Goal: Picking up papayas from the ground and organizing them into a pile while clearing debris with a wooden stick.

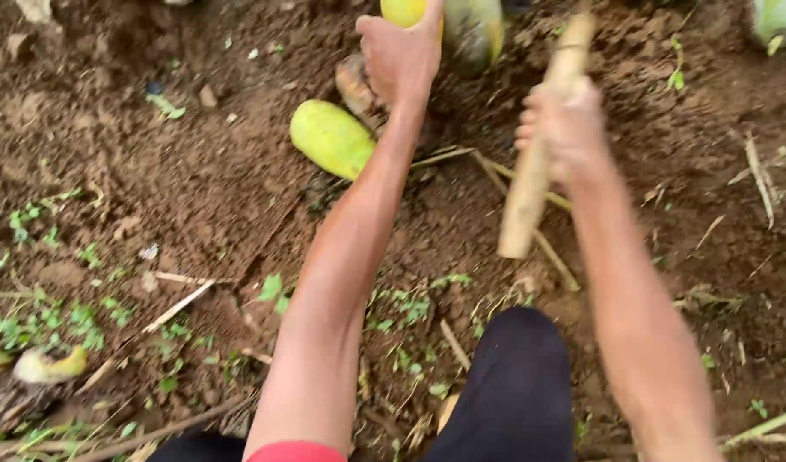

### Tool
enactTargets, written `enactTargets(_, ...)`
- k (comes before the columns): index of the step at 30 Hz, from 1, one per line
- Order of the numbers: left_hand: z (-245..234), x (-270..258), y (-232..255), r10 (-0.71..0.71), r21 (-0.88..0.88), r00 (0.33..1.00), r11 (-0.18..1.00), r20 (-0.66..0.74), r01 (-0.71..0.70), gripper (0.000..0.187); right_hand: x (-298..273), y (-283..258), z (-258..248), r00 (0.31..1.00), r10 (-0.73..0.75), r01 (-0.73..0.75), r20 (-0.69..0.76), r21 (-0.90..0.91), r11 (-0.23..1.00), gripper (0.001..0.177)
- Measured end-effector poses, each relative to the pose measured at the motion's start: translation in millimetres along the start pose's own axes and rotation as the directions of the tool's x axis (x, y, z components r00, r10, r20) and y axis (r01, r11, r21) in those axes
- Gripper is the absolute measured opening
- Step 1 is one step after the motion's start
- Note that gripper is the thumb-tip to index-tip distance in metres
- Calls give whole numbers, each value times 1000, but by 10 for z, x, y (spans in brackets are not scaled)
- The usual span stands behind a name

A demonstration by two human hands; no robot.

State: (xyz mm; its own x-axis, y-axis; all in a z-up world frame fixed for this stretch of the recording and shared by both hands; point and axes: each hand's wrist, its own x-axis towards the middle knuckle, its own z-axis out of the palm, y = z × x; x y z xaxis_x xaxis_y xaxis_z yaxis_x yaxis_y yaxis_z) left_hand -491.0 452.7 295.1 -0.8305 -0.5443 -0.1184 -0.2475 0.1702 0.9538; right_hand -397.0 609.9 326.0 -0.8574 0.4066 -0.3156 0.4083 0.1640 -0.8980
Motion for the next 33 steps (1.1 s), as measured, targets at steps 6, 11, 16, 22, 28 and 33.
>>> enactTargets(6,1040,478,-412,345,416,937,860,-48,-295,79,766,654,309,980,-186,197,65,-360,912,24)
enactTargets(11,1255,580,-561,455,502,889,759,48,-415,88,857,557,233,978,-160,185,131,-210,960,24)
enactTargets(16,1248,502,-582,430,536,902,766,-18,-355,79,832,775,226,981,-172,189,88,-254,949,25)
enactTargets(22,1124,581,-707,336,552,942,788,-17,-271,86,724,922,351,911,-391,407,128,-141,903,24)
enactTargets(28,1100,641,-776,303,461,953,848,-18,-261,67,532,670,151,819,-574,567,-22,-132,813,28)
enactTargets(33,1156,571,-880,320,564,946,791,-49,-238,64,353,176,-424,965,-262,255,-29,-149,955,27)
